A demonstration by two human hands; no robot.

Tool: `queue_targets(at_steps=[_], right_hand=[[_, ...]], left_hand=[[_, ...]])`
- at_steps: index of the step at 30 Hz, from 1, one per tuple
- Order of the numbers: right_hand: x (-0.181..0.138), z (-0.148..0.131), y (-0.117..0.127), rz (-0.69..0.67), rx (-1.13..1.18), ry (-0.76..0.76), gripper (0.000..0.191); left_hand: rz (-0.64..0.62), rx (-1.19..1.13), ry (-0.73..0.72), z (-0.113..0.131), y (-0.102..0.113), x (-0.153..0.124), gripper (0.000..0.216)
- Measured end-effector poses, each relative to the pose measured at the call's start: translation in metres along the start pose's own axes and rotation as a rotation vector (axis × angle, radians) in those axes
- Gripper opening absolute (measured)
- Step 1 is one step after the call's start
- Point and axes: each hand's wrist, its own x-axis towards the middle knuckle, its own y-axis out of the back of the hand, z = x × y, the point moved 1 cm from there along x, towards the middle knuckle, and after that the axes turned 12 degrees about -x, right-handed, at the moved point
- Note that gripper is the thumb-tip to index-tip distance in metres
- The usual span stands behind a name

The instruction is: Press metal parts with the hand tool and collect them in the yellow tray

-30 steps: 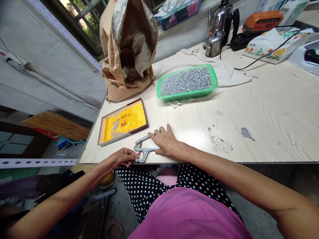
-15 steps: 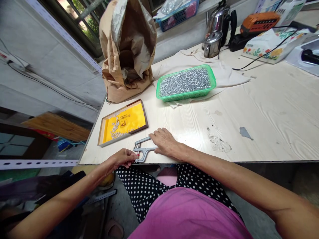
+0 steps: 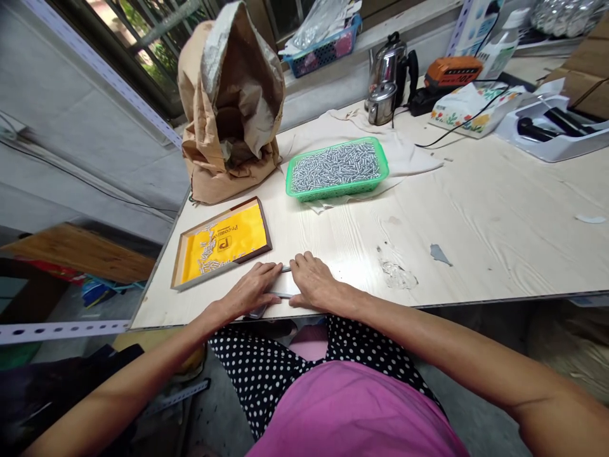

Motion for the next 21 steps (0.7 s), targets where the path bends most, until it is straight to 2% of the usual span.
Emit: queue_targets(at_steps=[2, 6, 9, 16, 19, 21], right_hand=[[-0.001, 0.001, 0.004, -0.017, -0.024, 0.004, 0.056], [0.002, 0.005, 0.007, -0.019, -0.054, 0.055, 0.023], [0.006, 0.006, 0.005, -0.045, -0.068, 0.085, 0.01], [0.007, 0.002, -0.003, -0.054, -0.071, 0.128, 0.014], [0.005, 0.007, -0.002, -0.016, -0.066, 0.102, 0.015], [0.005, 0.016, 0.001, 0.029, -0.048, 0.113, 0.029]], left_hand=[[-0.007, 0.021, 0.014, 0.003, 0.002, 0.004, 0.061], [-0.011, -0.011, -0.014, 0.009, 0.001, 0.013, 0.033], [0.004, -0.046, -0.022, 0.008, -0.003, 0.017, 0.02], [0.036, -0.025, -0.031, 0.004, -0.01, 0.018, 0.021], [0.058, -0.007, -0.022, 0.004, -0.01, 0.014, 0.023], [0.131, -0.007, -0.012, 0.005, -0.014, 0.008, 0.031]])
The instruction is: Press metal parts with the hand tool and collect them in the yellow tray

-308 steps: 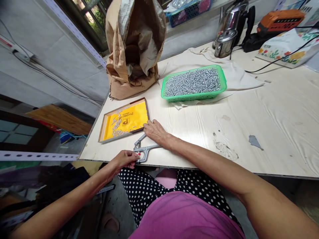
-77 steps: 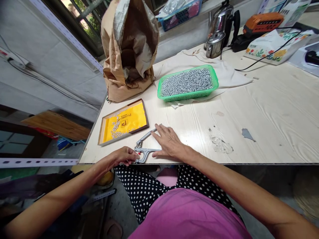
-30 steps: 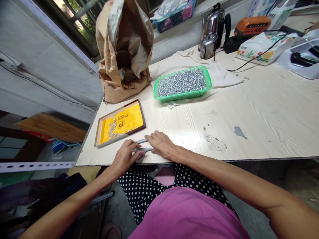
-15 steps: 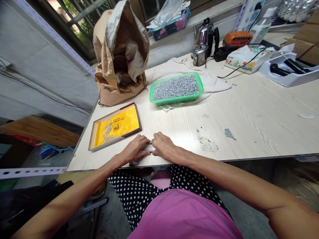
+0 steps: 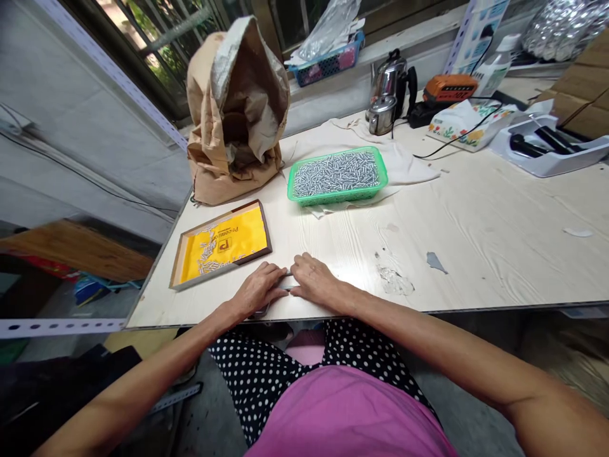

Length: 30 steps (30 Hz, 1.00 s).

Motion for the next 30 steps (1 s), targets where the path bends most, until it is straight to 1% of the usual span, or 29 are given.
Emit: queue_targets(at_steps=[2, 3, 4, 6, 9, 11, 15, 17, 18, 19, 21, 22, 24, 26, 27, 28, 29, 30], right_hand=[[-0.001, 0.01, 0.002, 0.033, 0.013, 0.028, 0.043], [0.0, 0.015, 0.002, 0.034, 0.013, 0.033, 0.043], [0.0, 0.019, 0.002, 0.03, 0.007, 0.026, 0.038], [0.002, 0.025, -0.001, 0.028, -0.015, -0.014, 0.028], [0.01, 0.029, -0.007, 0.051, -0.063, -0.054, 0.017], [0.019, 0.033, -0.009, 0.062, -0.096, -0.054, 0.013], [0.039, 0.039, -0.002, 0.032, -0.149, -0.083, 0.013], [0.047, 0.028, 0.005, 0.026, -0.168, -0.071, 0.013], [0.05, 0.017, 0.008, 0.035, -0.166, -0.021, 0.013], [0.053, 0.004, 0.01, 0.049, -0.154, 0.064, 0.013], [0.059, -0.027, 0.01, 0.066, -0.114, 0.303, 0.011], [0.062, -0.041, 0.008, 0.057, -0.098, 0.416, 0.009], [0.068, -0.063, -0.002, 0.037, -0.088, 0.564, 0.011], [0.076, -0.073, -0.015, 0.055, -0.101, 0.631, 0.014], [0.08, -0.076, -0.021, 0.073, -0.104, 0.657, 0.015], [0.082, -0.077, -0.026, 0.088, -0.096, 0.679, 0.014], [0.084, -0.078, -0.031, 0.098, -0.076, 0.693, 0.011], [0.086, -0.079, -0.035, 0.102, -0.045, 0.694, 0.009]], left_hand=[[0.115, -0.012, 0.008, 0.005, -0.009, -0.011, 0.04], [0.172, -0.019, 0.006, 0.009, -0.016, -0.017, 0.042], [0.22, -0.027, 0.001, 0.014, -0.024, -0.023, 0.043], [0.277, -0.044, -0.015, 0.025, -0.042, -0.033, 0.045], [0.302, -0.086, -0.02, 0.04, -0.064, -0.04, 0.048], [0.307, -0.127, -0.018, 0.046, -0.07, -0.04, 0.044], [0.29, -0.201, -0.036, 0.048, -0.068, -0.038, 0.039], [0.288, -0.212, -0.041, 0.047, -0.065, -0.037, 0.04], [0.289, -0.213, -0.042, 0.047, -0.065, -0.037, 0.042], [0.292, -0.213, -0.041, 0.048, -0.065, -0.037, 0.044], [0.315, -0.216, -0.04, 0.052, -0.066, -0.041, 0.047], [0.327, -0.221, -0.056, 0.055, -0.067, -0.044, 0.045], [0.323, -0.222, -0.152, 0.062, -0.068, -0.055, 0.036], [0.3, -0.194, -0.312, 0.067, -0.063, -0.067, 0.027], [0.319, -0.171, -0.36, 0.066, -0.057, -0.074, 0.023], [0.366, -0.141, -0.374, 0.061, -0.047, -0.08, 0.02], [0.434, -0.11, -0.341, 0.051, -0.035, -0.086, 0.018], [0.518, -0.081, -0.262, 0.038, -0.02, -0.092, 0.018]])
